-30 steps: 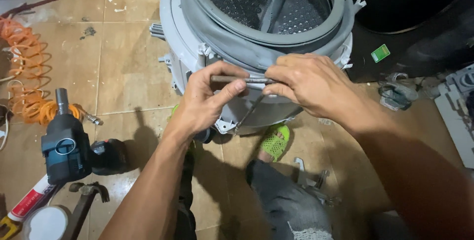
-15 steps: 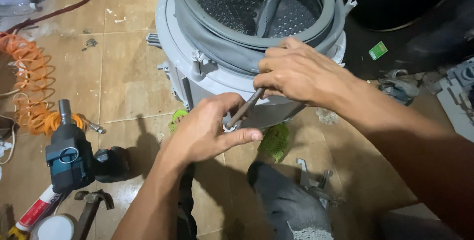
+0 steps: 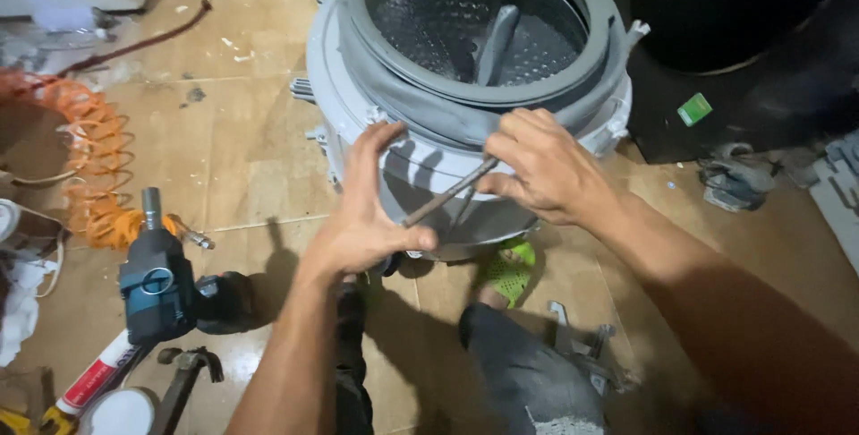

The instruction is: The person uses a metal rod to pry and adjust the rubber door seal on the front of a disassembled washing machine drum. They work around the circumference of the seal, using the tool to manipulate the gasket into place.

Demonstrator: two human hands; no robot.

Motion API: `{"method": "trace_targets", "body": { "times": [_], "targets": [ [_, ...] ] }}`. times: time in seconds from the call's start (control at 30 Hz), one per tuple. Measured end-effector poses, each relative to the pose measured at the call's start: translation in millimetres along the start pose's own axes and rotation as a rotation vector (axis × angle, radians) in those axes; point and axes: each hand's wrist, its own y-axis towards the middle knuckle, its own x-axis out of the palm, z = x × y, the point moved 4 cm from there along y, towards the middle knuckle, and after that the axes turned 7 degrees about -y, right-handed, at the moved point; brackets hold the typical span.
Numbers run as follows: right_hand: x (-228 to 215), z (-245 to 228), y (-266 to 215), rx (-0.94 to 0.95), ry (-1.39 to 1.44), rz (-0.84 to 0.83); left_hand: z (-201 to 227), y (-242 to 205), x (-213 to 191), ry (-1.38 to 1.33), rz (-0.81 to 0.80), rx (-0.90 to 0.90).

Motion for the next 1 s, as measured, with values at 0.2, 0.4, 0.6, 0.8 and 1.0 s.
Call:
{"method": "trace_targets", "body": {
  "times": [0.2, 0.4, 0.6, 0.8, 1.0],
  "targets": [
    [20, 1, -4, 0.011, -0.125, 0.17, -33, 4, 18, 0.062, 0.22, 0.129],
    [11, -11, 0, 0.008, -0.198, 0.226, -41, 8, 15, 0.144, 0.283, 0.058],
    [32, -5, -1, 0.049, -0.212, 0.248, -68, 17, 19, 0.222, 0.317, 0.034],
    [33, -8, 1, 0.074, -0.253, 0.286, -74, 17, 23, 0.215, 0.385, 0.065],
    [38, -7, -2, 0.15, -0.218, 0.263, -77, 16, 27, 0.19, 0.416, 0.043]
  ]
}}
